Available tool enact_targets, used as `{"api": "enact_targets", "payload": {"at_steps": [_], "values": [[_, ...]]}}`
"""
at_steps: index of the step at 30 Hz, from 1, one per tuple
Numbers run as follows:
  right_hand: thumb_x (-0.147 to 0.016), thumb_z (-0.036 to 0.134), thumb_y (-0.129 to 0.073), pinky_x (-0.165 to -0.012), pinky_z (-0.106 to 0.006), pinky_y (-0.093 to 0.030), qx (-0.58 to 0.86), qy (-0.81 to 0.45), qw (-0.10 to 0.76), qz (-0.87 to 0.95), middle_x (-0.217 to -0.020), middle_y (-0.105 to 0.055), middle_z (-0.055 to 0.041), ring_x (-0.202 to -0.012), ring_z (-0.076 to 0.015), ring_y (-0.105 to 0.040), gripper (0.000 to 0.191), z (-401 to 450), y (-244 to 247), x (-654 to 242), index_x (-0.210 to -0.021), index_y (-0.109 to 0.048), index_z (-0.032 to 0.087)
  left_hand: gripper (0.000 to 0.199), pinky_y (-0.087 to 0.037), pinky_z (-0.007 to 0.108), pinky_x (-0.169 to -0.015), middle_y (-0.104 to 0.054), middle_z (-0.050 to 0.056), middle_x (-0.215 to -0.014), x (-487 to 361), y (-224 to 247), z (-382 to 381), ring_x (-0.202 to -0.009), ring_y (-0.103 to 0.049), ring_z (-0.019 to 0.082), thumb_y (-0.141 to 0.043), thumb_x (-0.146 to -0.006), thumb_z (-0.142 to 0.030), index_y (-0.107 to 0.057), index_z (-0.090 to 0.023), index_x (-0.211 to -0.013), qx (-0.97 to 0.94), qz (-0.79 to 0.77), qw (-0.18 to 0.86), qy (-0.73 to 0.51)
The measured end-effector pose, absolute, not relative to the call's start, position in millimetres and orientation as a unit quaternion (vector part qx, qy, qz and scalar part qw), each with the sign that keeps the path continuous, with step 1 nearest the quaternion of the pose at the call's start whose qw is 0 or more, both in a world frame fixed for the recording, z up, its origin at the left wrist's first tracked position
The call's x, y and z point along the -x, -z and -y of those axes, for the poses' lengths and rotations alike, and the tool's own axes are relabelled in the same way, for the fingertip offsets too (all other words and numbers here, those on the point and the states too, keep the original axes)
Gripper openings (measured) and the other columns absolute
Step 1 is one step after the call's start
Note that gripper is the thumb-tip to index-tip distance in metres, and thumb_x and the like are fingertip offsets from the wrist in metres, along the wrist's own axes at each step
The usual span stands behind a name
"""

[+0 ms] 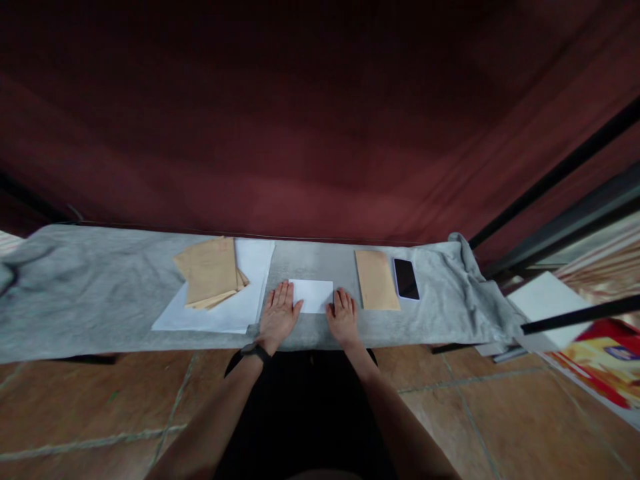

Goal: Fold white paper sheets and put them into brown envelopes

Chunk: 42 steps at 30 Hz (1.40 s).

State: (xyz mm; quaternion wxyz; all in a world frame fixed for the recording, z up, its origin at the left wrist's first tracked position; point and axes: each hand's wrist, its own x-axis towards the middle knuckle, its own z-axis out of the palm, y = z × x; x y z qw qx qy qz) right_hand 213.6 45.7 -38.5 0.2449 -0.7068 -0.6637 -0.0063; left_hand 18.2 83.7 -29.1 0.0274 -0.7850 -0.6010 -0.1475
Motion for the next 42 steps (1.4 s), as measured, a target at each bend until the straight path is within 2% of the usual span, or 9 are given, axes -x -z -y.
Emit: {"api": "enact_targets", "payload": {"at_steps": [5, 9, 16, 22, 28, 33, 37, 39, 42], "values": [[-0.095, 0.024, -0.045, -0.115, -0.048, -0.03, 0.7, -0.023, 0.265, 0.663, -0.144, -0.053, -0.017, -0.135, -0.0252, -0.045, 0.045, -53, 43, -209, -0.137, -0.053, 0.012, 0.067, -0.024, 0.047, -0.12, -0.037, 0.017, -0.156, -17, 32, -84, -0.147, -0.03, 0.027, -0.023, -0.1, -0.047, -0.029, -0.007, -0.154, 0.785, 0.601, 0.03, 0.151], [-0.091, 0.022, -0.047, -0.111, -0.046, -0.035, 0.709, -0.032, 0.309, 0.633, -0.137, -0.058, -0.0172, -0.13, -0.0257, -0.049, 0.043, -59, 47, -207, -0.132, -0.056, 0.012, 0.066, -0.024, 0.048, -0.12, -0.037, 0.015, -0.156, -16, 35, -85, -0.148, -0.029, 0.027, -0.024, -0.101, -0.047, -0.027, -0.01, -0.155, 0.786, 0.596, 0.034, 0.163], [-0.088, 0.02, -0.049, -0.109, -0.046, -0.036, 0.729, -0.06, 0.348, 0.587, -0.134, -0.059, -0.0162, -0.123, -0.0275, -0.052, 0.036, -73, 41, -202, -0.12, -0.063, 0.013, 0.065, -0.023, 0.045, -0.12, -0.036, 0.016, -0.157, -19, 26, -83, -0.148, -0.028, 0.026, -0.024, -0.101, -0.046, -0.031, -0.006, -0.153, 0.781, 0.612, 0.022, 0.122], [-0.087, 0.017, -0.049, -0.106, -0.041, -0.04, 0.696, -0.114, 0.39, 0.592, -0.128, -0.061, -0.0139, -0.119, -0.0249, -0.055, 0.038, -68, 30, -205, -0.122, -0.062, 0.016, 0.065, -0.023, 0.046, -0.12, -0.036, 0.017, -0.157, -18, 27, -83, -0.148, -0.028, 0.027, -0.025, -0.101, -0.045, -0.031, -0.007, -0.153, 0.782, 0.609, 0.021, 0.131], [-0.083, 0.023, -0.057, -0.099, -0.041, -0.044, 0.687, -0.243, 0.447, 0.518, -0.102, -0.069, -0.0101, -0.104, -0.0258, -0.061, 0.019, -63, 15, -205, -0.1, -0.066, 0.019, 0.064, -0.021, 0.049, -0.121, -0.037, 0.018, -0.156, -17, 27, -84, -0.148, -0.028, 0.028, -0.028, -0.101, -0.046, -0.034, -0.007, -0.151, 0.781, 0.598, -0.018, 0.18], [-0.087, 0.034, -0.056, -0.079, -0.032, -0.052, 0.661, -0.314, 0.49, 0.474, -0.079, -0.068, -0.0006, -0.077, -0.0187, -0.065, 0.012, -63, 3, -202, -0.088, -0.061, 0.023, 0.064, -0.026, 0.047, -0.12, -0.041, 0.015, -0.155, -8, 21, -81, -0.144, -0.036, 0.026, -0.036, -0.099, -0.051, -0.033, -0.016, -0.153, 0.716, 0.57, -0.182, 0.359], [-0.089, 0.04, -0.051, -0.062, -0.026, -0.056, 0.633, -0.377, 0.547, 0.397, -0.079, -0.067, 0.0012, -0.066, -0.0148, -0.065, 0.017, -68, -8, -198, -0.091, -0.054, 0.023, 0.064, -0.033, 0.041, -0.117, -0.046, 0.01, -0.152, 0, 11, -83, -0.142, -0.04, 0.021, -0.041, -0.098, -0.056, -0.031, -0.024, -0.153, 0.494, 0.54, -0.354, 0.582], [-0.088, 0.039, -0.054, -0.06, -0.027, -0.058, 0.588, -0.462, 0.586, 0.312, -0.077, -0.068, 0.0016, -0.062, -0.0143, -0.067, 0.016, -69, -14, -195, -0.091, -0.052, 0.023, 0.06, -0.04, 0.038, -0.111, -0.045, 0.008, -0.153, -1, 4, -86, -0.141, -0.041, 0.021, -0.048, -0.096, -0.056, -0.039, -0.026, -0.148, 0.389, 0.523, -0.414, 0.635], [-0.081, 0.03, -0.065, -0.066, -0.03, -0.062, 0.479, -0.597, 0.624, 0.157, -0.072, -0.068, 0.0013, -0.062, -0.015, -0.069, 0.015, -66, -20, -193, -0.084, -0.054, 0.021, 0.056, -0.05, 0.035, -0.1, -0.053, 0.009, -0.146, -10, -6, -92, -0.132, -0.052, 0.025, -0.061, -0.088, -0.053, -0.054, -0.024, -0.135, 0.325, 0.484, -0.531, 0.614]]}}
